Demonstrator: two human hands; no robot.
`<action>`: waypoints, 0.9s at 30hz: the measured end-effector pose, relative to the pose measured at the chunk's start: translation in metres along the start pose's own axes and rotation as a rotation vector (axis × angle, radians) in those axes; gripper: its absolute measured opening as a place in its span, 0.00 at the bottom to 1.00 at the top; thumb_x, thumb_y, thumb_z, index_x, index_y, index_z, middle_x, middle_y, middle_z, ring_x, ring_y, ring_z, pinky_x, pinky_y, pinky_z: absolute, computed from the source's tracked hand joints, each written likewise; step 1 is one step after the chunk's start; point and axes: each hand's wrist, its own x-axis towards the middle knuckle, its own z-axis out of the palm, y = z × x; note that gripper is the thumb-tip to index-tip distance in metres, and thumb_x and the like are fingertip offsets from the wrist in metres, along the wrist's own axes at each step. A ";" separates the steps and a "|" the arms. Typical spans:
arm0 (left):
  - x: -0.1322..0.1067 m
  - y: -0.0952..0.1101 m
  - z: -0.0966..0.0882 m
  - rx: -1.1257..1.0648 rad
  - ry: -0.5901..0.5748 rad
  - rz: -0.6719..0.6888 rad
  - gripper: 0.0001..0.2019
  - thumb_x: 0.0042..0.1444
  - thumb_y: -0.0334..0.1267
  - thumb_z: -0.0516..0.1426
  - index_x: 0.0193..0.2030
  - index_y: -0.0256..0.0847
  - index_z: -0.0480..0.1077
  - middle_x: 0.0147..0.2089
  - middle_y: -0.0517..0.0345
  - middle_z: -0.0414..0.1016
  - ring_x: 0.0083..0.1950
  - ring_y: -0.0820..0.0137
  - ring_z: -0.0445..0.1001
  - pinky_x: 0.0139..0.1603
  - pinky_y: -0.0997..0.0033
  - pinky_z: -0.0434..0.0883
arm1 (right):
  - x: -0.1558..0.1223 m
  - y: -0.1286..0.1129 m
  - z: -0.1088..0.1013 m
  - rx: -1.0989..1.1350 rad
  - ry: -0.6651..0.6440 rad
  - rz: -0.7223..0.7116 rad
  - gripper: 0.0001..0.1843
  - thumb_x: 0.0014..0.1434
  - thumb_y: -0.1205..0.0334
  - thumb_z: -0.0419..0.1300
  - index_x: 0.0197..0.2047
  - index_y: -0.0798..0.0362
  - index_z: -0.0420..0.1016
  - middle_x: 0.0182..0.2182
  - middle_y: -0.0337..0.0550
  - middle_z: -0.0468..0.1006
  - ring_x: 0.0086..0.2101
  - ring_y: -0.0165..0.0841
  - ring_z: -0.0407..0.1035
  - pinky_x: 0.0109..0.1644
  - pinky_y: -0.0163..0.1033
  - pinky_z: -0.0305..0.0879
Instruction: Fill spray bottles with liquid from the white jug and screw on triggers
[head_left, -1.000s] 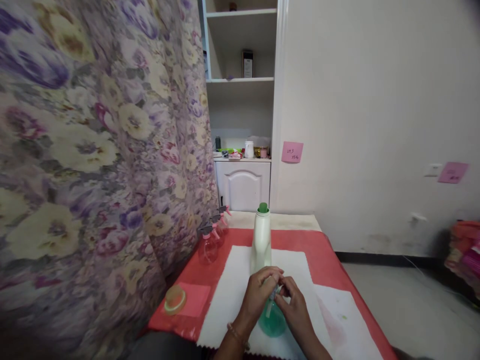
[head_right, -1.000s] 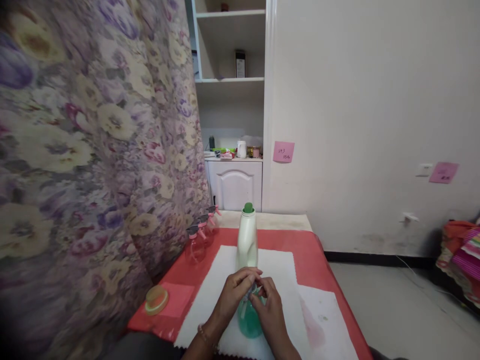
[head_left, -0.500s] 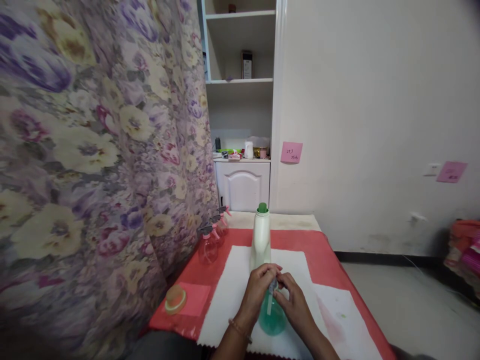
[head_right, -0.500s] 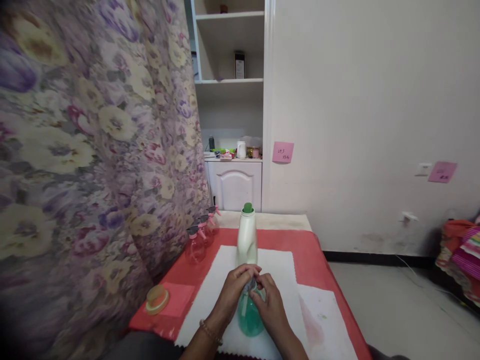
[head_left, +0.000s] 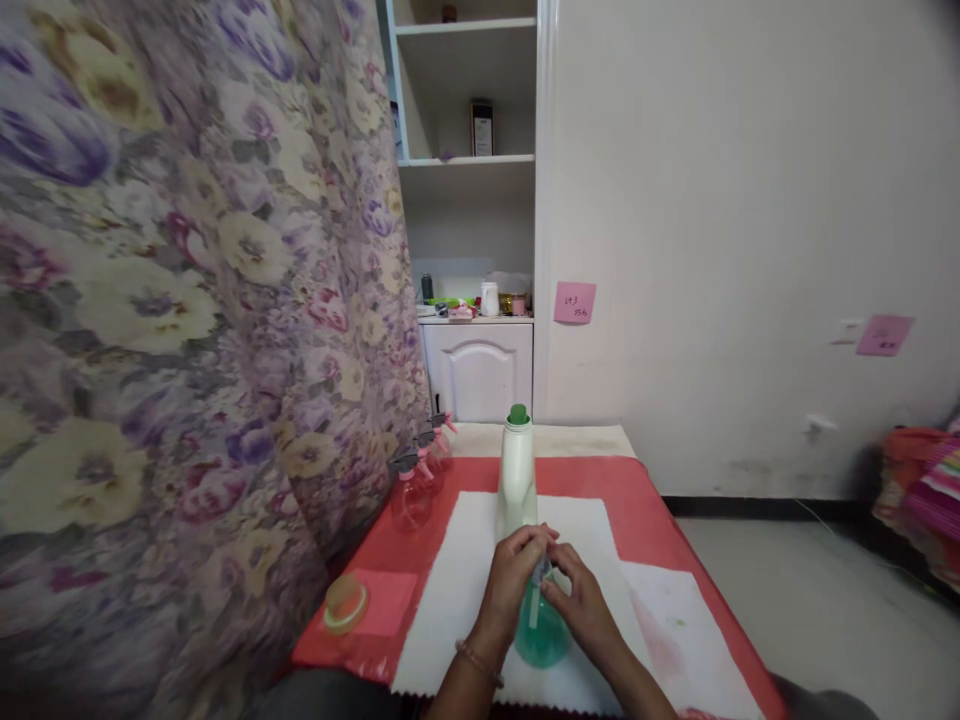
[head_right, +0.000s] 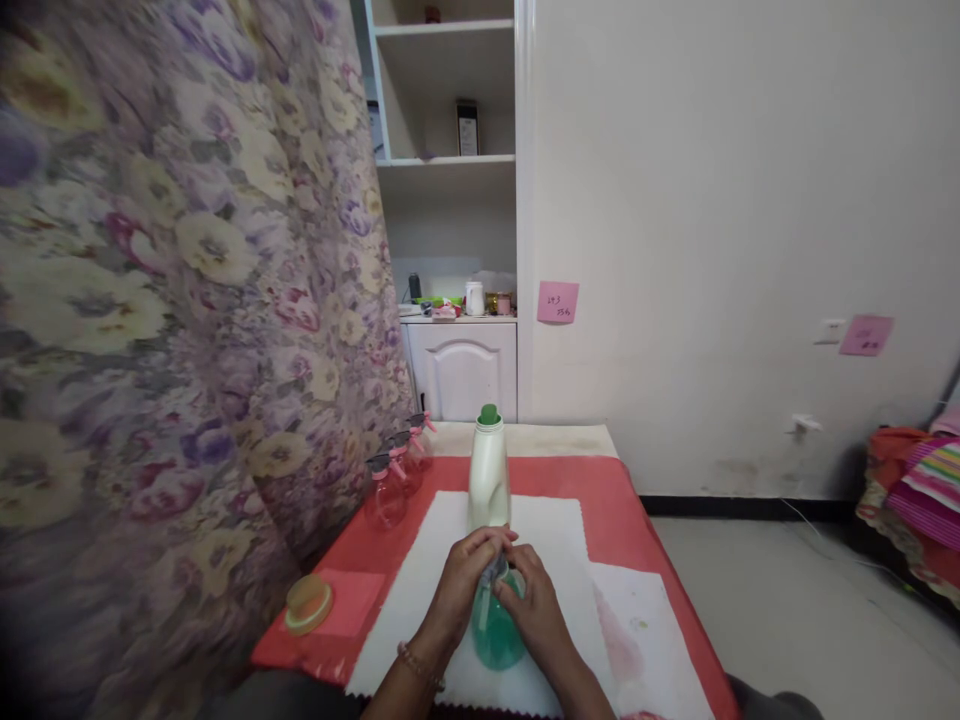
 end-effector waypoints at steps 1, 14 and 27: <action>0.001 -0.001 0.000 0.003 0.004 0.000 0.11 0.51 0.44 0.59 0.30 0.37 0.75 0.42 0.51 0.79 0.46 0.61 0.75 0.48 0.66 0.69 | 0.001 0.001 0.001 -0.005 0.017 0.009 0.10 0.54 0.61 0.60 0.41 0.50 0.75 0.37 0.41 0.74 0.42 0.39 0.71 0.48 0.42 0.67; 0.000 -0.003 -0.002 0.015 0.000 0.007 0.12 0.51 0.44 0.59 0.32 0.37 0.77 0.42 0.50 0.81 0.46 0.60 0.75 0.47 0.66 0.69 | -0.004 -0.001 0.007 0.056 0.034 0.026 0.15 0.53 0.61 0.59 0.46 0.50 0.73 0.40 0.42 0.75 0.44 0.40 0.72 0.49 0.42 0.68; 0.001 -0.004 -0.003 -0.004 -0.029 0.016 0.10 0.53 0.42 0.58 0.32 0.37 0.76 0.40 0.51 0.80 0.43 0.63 0.75 0.45 0.67 0.69 | 0.000 0.001 0.008 0.095 0.051 0.041 0.11 0.51 0.64 0.59 0.40 0.51 0.73 0.36 0.41 0.76 0.40 0.39 0.72 0.46 0.41 0.68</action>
